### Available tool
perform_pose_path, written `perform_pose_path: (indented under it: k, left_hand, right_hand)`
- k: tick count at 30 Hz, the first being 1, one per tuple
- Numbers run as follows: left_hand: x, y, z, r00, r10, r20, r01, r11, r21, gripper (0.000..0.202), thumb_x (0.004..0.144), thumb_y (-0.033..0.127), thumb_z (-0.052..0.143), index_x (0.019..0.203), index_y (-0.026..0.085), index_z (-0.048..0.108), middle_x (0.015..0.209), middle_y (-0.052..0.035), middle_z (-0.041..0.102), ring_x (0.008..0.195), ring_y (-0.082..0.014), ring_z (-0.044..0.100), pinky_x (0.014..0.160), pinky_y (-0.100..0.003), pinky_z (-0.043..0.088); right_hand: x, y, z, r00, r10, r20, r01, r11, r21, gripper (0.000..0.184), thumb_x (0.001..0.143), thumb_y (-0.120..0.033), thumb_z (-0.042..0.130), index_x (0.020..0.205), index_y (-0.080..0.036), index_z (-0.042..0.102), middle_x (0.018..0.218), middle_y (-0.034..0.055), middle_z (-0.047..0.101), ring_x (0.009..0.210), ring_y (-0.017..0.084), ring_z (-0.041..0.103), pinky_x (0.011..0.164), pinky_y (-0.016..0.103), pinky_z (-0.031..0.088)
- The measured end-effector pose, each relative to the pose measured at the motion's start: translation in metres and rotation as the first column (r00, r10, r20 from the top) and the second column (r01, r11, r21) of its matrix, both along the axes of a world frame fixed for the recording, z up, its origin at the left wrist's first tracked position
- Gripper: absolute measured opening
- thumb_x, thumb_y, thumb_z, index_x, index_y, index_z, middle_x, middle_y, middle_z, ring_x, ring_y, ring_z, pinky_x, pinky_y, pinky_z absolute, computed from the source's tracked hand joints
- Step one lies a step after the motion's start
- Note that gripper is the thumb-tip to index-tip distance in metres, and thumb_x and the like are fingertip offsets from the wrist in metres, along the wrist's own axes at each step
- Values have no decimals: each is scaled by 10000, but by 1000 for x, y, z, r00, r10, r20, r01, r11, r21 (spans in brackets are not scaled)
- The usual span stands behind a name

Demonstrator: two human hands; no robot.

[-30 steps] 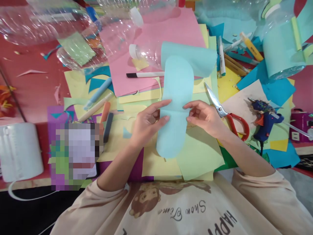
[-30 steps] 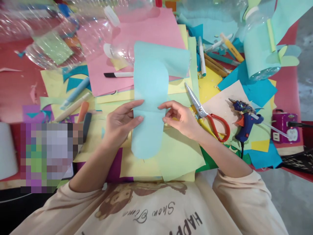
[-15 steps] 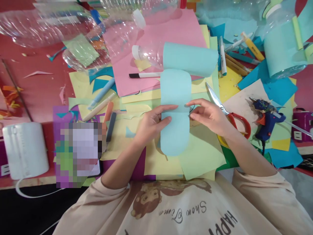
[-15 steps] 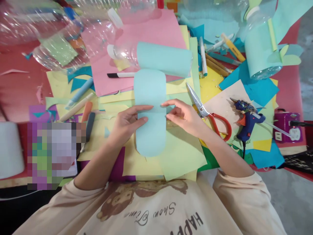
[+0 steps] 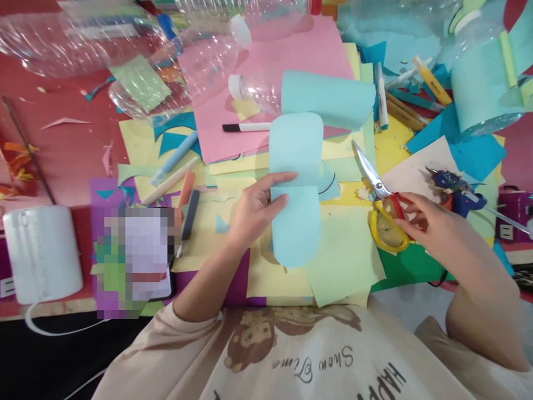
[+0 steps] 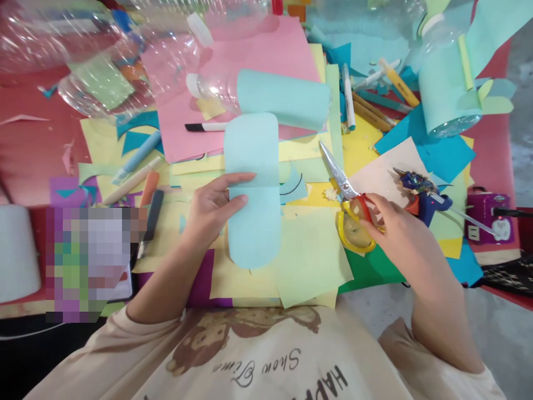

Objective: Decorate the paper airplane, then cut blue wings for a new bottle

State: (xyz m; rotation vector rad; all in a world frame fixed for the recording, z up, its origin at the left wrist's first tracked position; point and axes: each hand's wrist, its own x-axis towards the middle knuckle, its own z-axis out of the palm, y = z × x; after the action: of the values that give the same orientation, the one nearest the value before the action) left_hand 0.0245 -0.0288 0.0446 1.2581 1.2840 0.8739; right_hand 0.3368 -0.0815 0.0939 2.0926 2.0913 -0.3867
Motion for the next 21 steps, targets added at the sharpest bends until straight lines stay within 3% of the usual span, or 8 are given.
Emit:
perform_pose_path:
  k: [3, 7, 13, 17, 21]
  left_hand:
    - [-1, 0, -4, 1000, 2, 10, -2, 1000, -6, 329, 762, 161, 627, 1067, 242, 717, 738, 23, 612, 486, -47, 268, 442, -209, 214]
    - [-2, -1, -5, 1000, -1, -1, 1, 1000, 17, 329, 771, 162, 630, 1073, 260, 718, 682, 28, 582, 475, -51, 243, 435, -222, 192]
    - [0, -1, -4, 1000, -7, 10, 7, 1000, 27, 306, 779, 177, 625, 1062, 251, 717, 743, 19, 616, 461, -42, 255, 420, -218, 211]
    - [0, 0, -5, 1000, -6, -5, 6, 1000, 1, 303, 781, 197, 628, 1068, 251, 713, 606, 41, 520, 446, -47, 246, 413, -214, 207]
    - [0, 0, -4, 1000, -6, -13, 6, 1000, -16, 296, 781, 210, 623, 1060, 250, 714, 587, 47, 499, 436, -45, 221, 415, -224, 176]
  right_hand:
    - [-3, -4, -11, 991, 80, 103, -84, 996, 30, 598, 925, -569, 371, 1356, -166, 467, 955, 140, 698, 673, 277, 660, 482, 302, 376]
    - [-10, 0, -16, 983, 99, 157, -106, 994, 33, 623, 921, -509, 432, 1414, -130, 412, 919, 153, 667, 606, 241, 613, 465, 276, 299]
    - [-7, 6, -19, 991, 87, 99, -92, 995, 39, 526, 900, -503, 481, 1318, -187, 531, 889, 112, 671, 624, 237, 601, 480, 279, 319]
    - [-3, 5, -17, 1000, 18, -15, -17, 998, 67, 515, 867, -480, 536, 1278, -171, 575, 876, 113, 681, 716, 266, 635, 590, 333, 450]
    - [3, 3, -8, 948, -137, -287, 160, 985, 58, 438, 814, -405, 616, 1192, -184, 622, 845, 91, 663, 685, 207, 593, 675, 348, 498]
